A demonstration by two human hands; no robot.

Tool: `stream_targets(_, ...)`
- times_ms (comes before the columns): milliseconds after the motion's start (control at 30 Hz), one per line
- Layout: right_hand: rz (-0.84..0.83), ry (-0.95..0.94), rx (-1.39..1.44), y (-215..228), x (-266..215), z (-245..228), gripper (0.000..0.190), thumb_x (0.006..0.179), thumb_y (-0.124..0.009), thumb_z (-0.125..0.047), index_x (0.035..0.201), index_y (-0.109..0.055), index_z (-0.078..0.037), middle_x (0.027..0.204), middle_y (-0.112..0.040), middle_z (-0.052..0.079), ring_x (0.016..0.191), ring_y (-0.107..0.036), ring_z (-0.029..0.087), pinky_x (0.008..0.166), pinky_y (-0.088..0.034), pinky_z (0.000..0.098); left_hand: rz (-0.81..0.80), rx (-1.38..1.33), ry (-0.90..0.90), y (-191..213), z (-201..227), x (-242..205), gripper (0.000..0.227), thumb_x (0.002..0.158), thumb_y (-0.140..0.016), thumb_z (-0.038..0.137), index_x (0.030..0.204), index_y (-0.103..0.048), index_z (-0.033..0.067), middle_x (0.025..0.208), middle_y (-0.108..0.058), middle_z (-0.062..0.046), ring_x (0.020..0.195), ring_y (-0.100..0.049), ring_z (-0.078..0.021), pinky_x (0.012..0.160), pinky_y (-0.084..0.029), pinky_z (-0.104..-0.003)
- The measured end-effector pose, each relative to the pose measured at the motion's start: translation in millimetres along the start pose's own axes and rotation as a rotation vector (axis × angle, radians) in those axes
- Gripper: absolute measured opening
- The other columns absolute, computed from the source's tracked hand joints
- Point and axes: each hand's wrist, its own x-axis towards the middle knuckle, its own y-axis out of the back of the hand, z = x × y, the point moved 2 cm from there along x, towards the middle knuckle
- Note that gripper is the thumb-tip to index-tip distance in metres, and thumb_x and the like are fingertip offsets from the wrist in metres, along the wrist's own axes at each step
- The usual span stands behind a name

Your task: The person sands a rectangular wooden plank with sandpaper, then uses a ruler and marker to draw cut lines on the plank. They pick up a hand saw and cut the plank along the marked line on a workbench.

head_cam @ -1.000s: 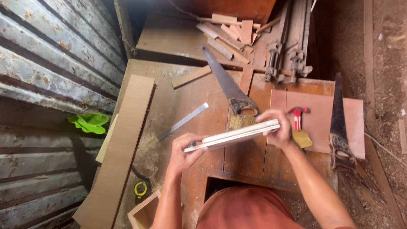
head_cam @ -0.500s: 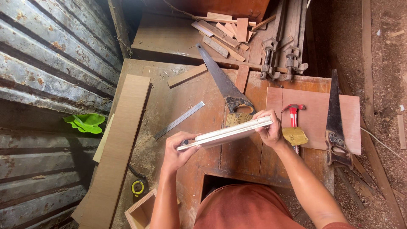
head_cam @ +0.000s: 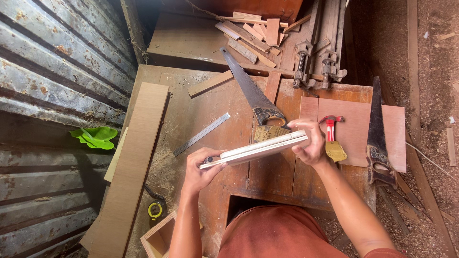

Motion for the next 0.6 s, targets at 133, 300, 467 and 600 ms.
stream_targets(133, -0.001, 0.232, -0.502, 2.4, 22.7, -35.2, 0.05, 0.103, -0.055, -0.052, 0.099, -0.067, -0.004, 0.094, -0.073, 0.011, 0.091, -0.069, 0.024, 0.08, -0.057, 0.0413, 0.001, 0.03, 0.059, -0.5, -1.5, -1.0, 0.028, 0.074, -0.085, 0.012, 0.1, -0.08, 0.0034, 0.099, -0.081, -0.01, 0.083, -0.075, -0.0187, 0.074, -0.056, -0.03)
stream_targets(300, -0.096, 0.118, -0.621, -28.7, 35.9, -72.0, 0.057, 0.107, -0.048, -0.054, 0.088, -0.072, -0.006, 0.085, -0.073, 0.008, 0.083, -0.067, 0.021, 0.077, -0.053, 0.0374, 0.001, -0.003, 0.004, -0.9, 0.8, -0.9, 0.028, 0.076, -0.084, 0.012, 0.102, -0.079, 0.0032, 0.101, -0.08, -0.01, 0.089, -0.076, -0.0184, 0.079, -0.058, -0.03)
stream_targets(467, -0.156, 0.055, -0.632, -36.4, 42.5, -62.5, 0.065, 0.103, -0.045, -0.06, 0.065, -0.063, -0.011, 0.06, -0.059, 0.004, 0.057, -0.057, 0.019, 0.054, -0.043, 0.0356, 0.002, 0.002, -0.026, -1.2, 3.5, 0.4, 0.027, 0.076, -0.084, 0.012, 0.102, -0.079, 0.0033, 0.101, -0.08, -0.011, 0.088, -0.076, -0.0187, 0.078, -0.058, -0.03)
stream_targets(600, -0.118, 0.078, -0.635, -38.6, 32.9, -49.2, 0.066, 0.103, -0.043, -0.057, 0.056, -0.055, -0.012, 0.051, -0.048, 0.002, 0.048, -0.048, 0.019, 0.047, -0.036, 0.0365, -0.002, 0.013, 0.024, -1.3, 3.4, -2.7, 0.031, 0.074, -0.085, 0.014, 0.103, -0.08, 0.0042, 0.092, -0.079, -0.01, 0.081, -0.074, -0.0177, 0.071, -0.056, -0.029)
